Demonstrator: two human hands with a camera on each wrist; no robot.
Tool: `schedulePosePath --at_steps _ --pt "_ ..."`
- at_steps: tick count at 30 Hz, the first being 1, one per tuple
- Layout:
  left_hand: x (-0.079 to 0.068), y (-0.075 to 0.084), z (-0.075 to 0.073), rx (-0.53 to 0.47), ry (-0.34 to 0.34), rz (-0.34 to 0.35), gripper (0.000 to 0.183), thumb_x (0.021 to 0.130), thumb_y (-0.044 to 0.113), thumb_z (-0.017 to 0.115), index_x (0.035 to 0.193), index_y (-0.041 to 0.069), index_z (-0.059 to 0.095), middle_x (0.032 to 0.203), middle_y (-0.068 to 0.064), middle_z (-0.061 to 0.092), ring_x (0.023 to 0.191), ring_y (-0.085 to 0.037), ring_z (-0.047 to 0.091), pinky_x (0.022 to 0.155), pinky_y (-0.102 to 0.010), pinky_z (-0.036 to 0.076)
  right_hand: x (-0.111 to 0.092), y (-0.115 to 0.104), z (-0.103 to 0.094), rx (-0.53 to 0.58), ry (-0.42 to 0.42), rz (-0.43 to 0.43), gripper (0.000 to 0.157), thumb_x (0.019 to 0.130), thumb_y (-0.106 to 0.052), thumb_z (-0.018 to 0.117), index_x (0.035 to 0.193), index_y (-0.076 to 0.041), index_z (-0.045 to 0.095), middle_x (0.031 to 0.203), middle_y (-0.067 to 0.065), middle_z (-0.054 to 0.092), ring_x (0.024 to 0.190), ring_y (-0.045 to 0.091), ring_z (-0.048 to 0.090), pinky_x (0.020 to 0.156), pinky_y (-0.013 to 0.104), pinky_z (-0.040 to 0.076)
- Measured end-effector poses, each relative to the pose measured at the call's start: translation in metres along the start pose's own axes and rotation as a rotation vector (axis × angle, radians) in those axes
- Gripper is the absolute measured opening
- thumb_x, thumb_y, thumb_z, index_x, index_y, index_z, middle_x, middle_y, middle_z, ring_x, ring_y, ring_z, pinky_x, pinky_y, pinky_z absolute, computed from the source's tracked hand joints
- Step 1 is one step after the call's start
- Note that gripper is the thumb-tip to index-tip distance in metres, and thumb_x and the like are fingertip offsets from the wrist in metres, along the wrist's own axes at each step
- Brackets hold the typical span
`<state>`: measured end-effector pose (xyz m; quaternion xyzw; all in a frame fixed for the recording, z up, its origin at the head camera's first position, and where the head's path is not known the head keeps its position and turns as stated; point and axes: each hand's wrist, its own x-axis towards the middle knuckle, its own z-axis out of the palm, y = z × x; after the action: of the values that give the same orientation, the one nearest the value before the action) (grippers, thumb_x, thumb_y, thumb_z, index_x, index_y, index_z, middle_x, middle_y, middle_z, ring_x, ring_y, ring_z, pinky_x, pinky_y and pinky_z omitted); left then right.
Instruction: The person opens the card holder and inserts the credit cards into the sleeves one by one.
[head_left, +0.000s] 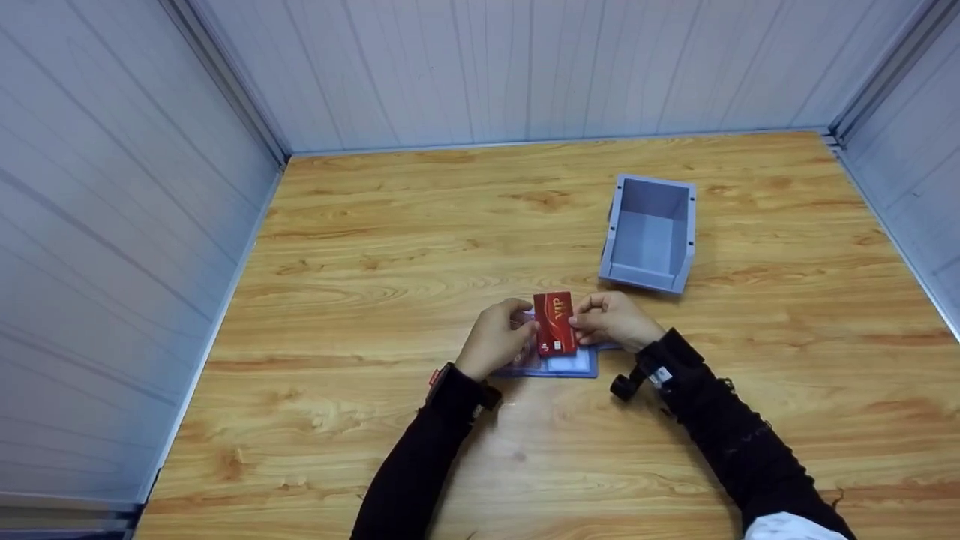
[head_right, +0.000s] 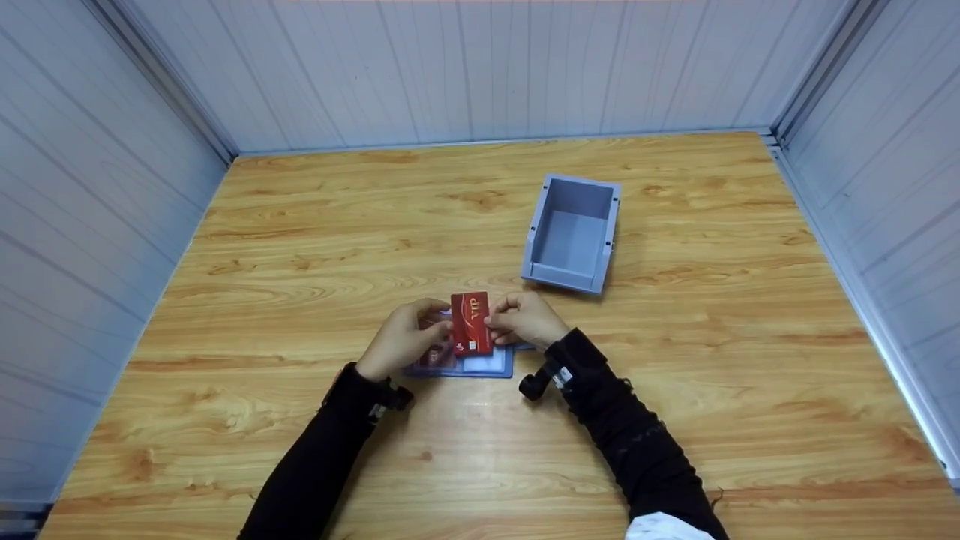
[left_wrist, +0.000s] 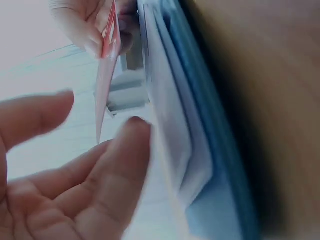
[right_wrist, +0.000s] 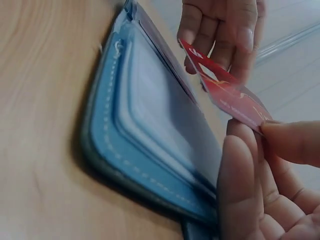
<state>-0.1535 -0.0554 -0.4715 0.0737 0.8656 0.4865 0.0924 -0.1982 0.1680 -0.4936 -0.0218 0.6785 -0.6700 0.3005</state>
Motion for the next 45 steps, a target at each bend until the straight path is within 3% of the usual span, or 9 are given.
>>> schedulePosePath --at_steps 3,7,19,22,25,29,37,45 --pt "0.001 0.000 0.000 -0.108 0.001 -0.027 0.029 0.092 0.010 0.064 0.119 0.001 0.061 0.099 -0.012 0.070 0.079 -0.018 0.068 0.061 -0.028 0.057 -0.001 -0.001 0.001 -0.007 -0.013 -0.009 0.008 0.087 -0.001 0.067 0.089 -0.005 0.061 0.075 0.000 0.067 0.064 0.010 0.066 0.062 0.022 0.058" --pt "0.000 -0.001 0.003 -0.154 0.002 -0.042 0.026 0.090 0.006 0.064 0.116 0.002 0.060 0.094 -0.010 0.068 0.067 -0.013 0.063 0.051 -0.024 0.052 -0.003 -0.002 0.003 -0.004 -0.030 -0.017 0.008 0.088 0.000 0.066 0.089 -0.005 0.061 0.075 -0.001 0.068 0.064 0.010 0.066 0.063 0.022 0.058" --pt "0.001 -0.002 0.004 -0.276 0.008 -0.089 0.023 0.089 -0.004 0.058 0.111 0.000 0.057 0.087 -0.007 0.061 0.067 -0.012 0.062 0.064 -0.031 0.060 -0.005 -0.003 0.004 -0.081 -0.038 -0.024 0.010 0.088 0.001 0.065 0.099 0.001 0.063 0.081 0.001 0.069 0.070 0.011 0.068 0.068 0.023 0.059" --pt "0.000 -0.002 0.001 -0.265 0.014 -0.082 0.024 0.089 -0.004 0.057 0.113 -0.001 0.058 0.087 -0.008 0.063 0.067 -0.014 0.063 0.065 -0.033 0.060 -0.006 -0.004 0.002 -0.201 0.006 -0.063 0.018 0.088 -0.001 0.065 0.104 0.008 0.064 0.082 0.003 0.071 0.070 0.011 0.067 0.067 0.024 0.059" --pt "0.000 -0.002 -0.001 -0.246 0.014 -0.076 0.026 0.089 -0.004 0.057 0.115 -0.002 0.059 0.088 -0.009 0.063 0.067 -0.014 0.063 0.066 -0.033 0.061 -0.007 -0.005 0.000 -0.388 0.069 -0.143 0.021 0.088 -0.004 0.066 0.103 0.010 0.066 0.082 0.006 0.070 0.067 0.009 0.064 0.063 0.022 0.056" --pt "0.000 -0.002 -0.005 -0.230 0.018 -0.082 0.027 0.089 -0.004 0.057 0.116 -0.003 0.059 0.088 -0.010 0.064 0.066 -0.013 0.063 0.065 -0.032 0.060 -0.009 -0.006 -0.002 -0.600 0.134 -0.214 0.015 0.088 -0.006 0.067 0.095 0.006 0.069 0.082 0.010 0.069 0.065 0.008 0.058 0.060 0.020 0.051" --pt "0.002 -0.003 -0.009 -0.163 0.052 -0.082 0.041 0.089 -0.003 0.061 0.128 0.001 0.053 0.086 -0.006 0.062 0.061 -0.012 0.061 0.060 -0.031 0.058 -0.016 -0.008 -0.001 -0.968 0.165 -0.231 0.010 0.083 -0.016 0.073 0.081 -0.008 0.067 0.073 0.001 0.062 0.067 0.013 0.052 0.063 0.026 0.041" --pt "0.002 -0.007 -0.010 -0.031 0.086 -0.003 0.055 0.085 -0.005 0.060 0.139 -0.001 0.047 0.080 -0.002 0.060 0.062 -0.008 0.055 0.059 -0.021 0.050 -0.018 -0.009 0.001 -1.083 0.175 -0.252 0.014 0.081 -0.018 0.075 0.075 -0.011 0.064 0.067 -0.003 0.056 0.064 0.014 0.049 0.062 0.028 0.038"
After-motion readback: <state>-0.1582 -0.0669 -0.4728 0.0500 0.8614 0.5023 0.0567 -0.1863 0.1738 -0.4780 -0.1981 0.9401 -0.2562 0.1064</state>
